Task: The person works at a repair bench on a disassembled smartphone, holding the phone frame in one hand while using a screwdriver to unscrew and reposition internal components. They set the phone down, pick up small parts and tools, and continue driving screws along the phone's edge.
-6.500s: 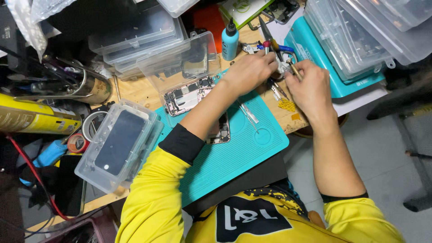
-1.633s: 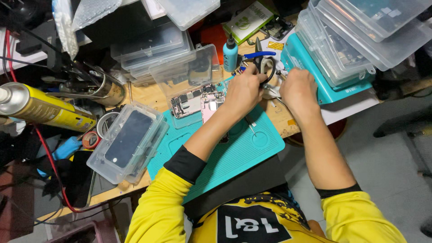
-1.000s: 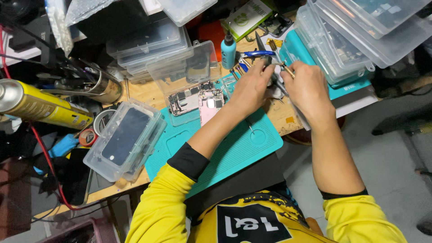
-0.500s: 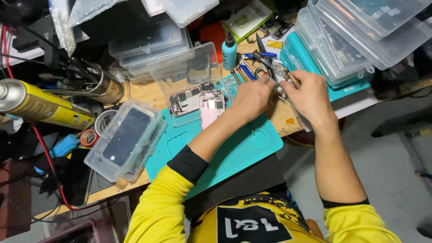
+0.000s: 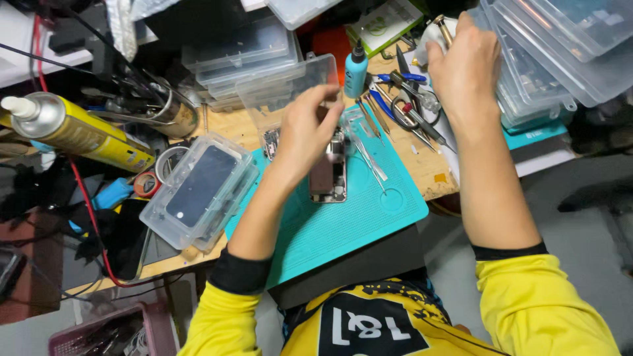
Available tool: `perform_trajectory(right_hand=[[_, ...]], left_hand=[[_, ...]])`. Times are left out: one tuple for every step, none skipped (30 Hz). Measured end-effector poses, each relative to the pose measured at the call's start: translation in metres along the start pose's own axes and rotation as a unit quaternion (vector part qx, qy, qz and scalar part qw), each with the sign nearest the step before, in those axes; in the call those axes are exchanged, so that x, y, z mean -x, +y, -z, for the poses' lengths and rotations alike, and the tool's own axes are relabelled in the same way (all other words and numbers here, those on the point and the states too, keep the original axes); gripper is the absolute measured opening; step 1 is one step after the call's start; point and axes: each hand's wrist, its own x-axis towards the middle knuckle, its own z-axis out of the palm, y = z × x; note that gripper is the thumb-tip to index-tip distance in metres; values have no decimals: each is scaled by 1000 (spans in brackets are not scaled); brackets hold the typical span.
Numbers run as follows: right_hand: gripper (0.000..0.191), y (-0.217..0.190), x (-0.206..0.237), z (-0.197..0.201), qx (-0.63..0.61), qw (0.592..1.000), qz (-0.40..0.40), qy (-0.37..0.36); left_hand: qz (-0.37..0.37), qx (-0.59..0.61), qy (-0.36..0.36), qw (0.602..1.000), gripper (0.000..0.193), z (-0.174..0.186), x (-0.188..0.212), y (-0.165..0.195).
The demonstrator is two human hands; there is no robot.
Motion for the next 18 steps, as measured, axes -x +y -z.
perform_trajectory(right_hand=[[32,-6,-4,0,-58,997,-26,-38],[28,-15,0,4,-116,989,-51,-81],[28,-26,8,7,-172,974,-77,-126],[33,-39,13,7,-190,958,-97,-193],[38,-52,18,5,-206,936,-114,-260],[30,-65,24,5,-250,913,-121,-299],[23,-77,29,3,-293,885,-128,-338],[27,-87,34,1,-293,885,-120,-340],[31,-96,37,-3,-294,886,-111,-342],[35,-103,40,-6,-295,886,-102,-342],[35,-107,42,-8,-324,866,-146,-350],[35,-108,44,-9,-352,844,-191,-358],[36,-108,47,-11,-378,818,-234,-366],[37,-109,48,-14,-424,803,-235,-348],[38,-107,48,-15,-468,786,-235,-329],[39,-103,49,-16,-511,766,-234,-310],[40,-99,49,-14,-480,801,-213,-287],[42,-95,50,-11,-448,833,-192,-262]], left_hand=[[24,-46,12,999,26,15,10,-1],[51,-76,14,996,25,28,22,-3],[80,-105,14,991,23,36,33,-5],[88,-114,17,989,23,37,43,-8],[96,-122,21,988,24,37,51,-10],[105,-132,25,985,24,38,56,-12],[111,-135,21,984,25,36,59,-15],[118,-139,18,983,26,33,62,-17],[123,-143,15,982,27,31,64,-20],[139,-151,11,979,29,29,64,-22],[155,-158,8,975,32,27,63,-25],[170,-165,5,971,35,26,62,-28],[179,-156,4,971,35,26,61,-31],[186,-147,2,971,36,26,60,-35],[194,-137,1,971,37,26,59,-40],[197,-98,9,976,36,26,60,-45],[198,-58,16,978,35,26,60,-50],[198,-18,23,980,34,27,60,-56]])
